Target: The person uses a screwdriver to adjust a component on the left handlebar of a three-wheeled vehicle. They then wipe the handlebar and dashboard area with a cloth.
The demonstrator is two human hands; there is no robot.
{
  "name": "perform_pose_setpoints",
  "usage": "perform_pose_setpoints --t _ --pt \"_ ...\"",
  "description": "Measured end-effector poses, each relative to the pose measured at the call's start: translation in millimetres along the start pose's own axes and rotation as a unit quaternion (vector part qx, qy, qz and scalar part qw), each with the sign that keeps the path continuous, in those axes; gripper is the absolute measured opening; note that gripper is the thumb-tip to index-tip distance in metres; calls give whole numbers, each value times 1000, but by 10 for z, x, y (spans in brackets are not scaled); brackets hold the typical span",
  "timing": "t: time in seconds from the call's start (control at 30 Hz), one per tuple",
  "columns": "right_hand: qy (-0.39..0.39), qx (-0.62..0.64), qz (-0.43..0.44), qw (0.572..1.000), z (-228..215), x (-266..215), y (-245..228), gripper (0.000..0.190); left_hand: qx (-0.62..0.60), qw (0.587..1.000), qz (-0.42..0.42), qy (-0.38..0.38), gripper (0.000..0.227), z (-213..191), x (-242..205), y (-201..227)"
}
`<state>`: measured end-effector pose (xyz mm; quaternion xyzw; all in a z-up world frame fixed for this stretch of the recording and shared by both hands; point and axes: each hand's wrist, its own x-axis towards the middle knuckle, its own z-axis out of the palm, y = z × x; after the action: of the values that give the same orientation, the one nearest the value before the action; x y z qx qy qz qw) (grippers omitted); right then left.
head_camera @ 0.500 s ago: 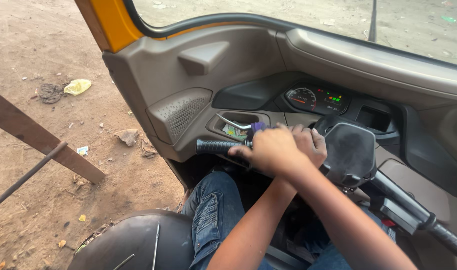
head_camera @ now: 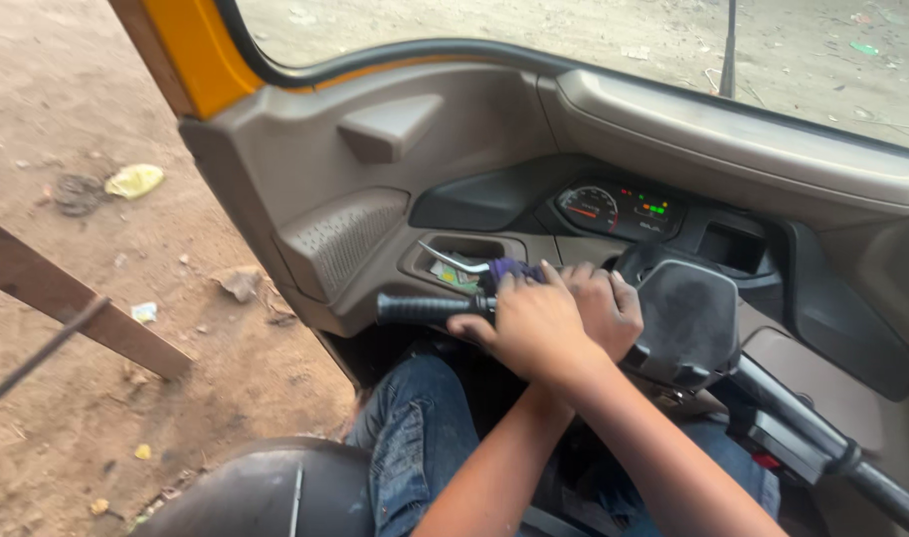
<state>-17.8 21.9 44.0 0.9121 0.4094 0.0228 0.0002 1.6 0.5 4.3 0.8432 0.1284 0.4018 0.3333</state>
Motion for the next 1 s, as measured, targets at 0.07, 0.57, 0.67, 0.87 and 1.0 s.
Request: perform_pose_setpoints --t 0.07,0.57,0.67,0.87,1.0 --pt "-48 31 44 997 58 167 61 98 -5 999 -6 -47 27 -7 -37 -19" --pt "-371 332 123 859 661 1480 909 108 104 986 91 -94 35 -117 37 -47" --pt "-290 317 140 892 802 1529 890 106 80 991 104 -38 31 -131 34 -57" --pt "-270 305 155 900 517 1429 1023 107 40 990 39 -132 32 -111 14 -51" --pt "-279 291 128 906 378 1226 872 89 27 993 115 14 40 -5 -29 -129"
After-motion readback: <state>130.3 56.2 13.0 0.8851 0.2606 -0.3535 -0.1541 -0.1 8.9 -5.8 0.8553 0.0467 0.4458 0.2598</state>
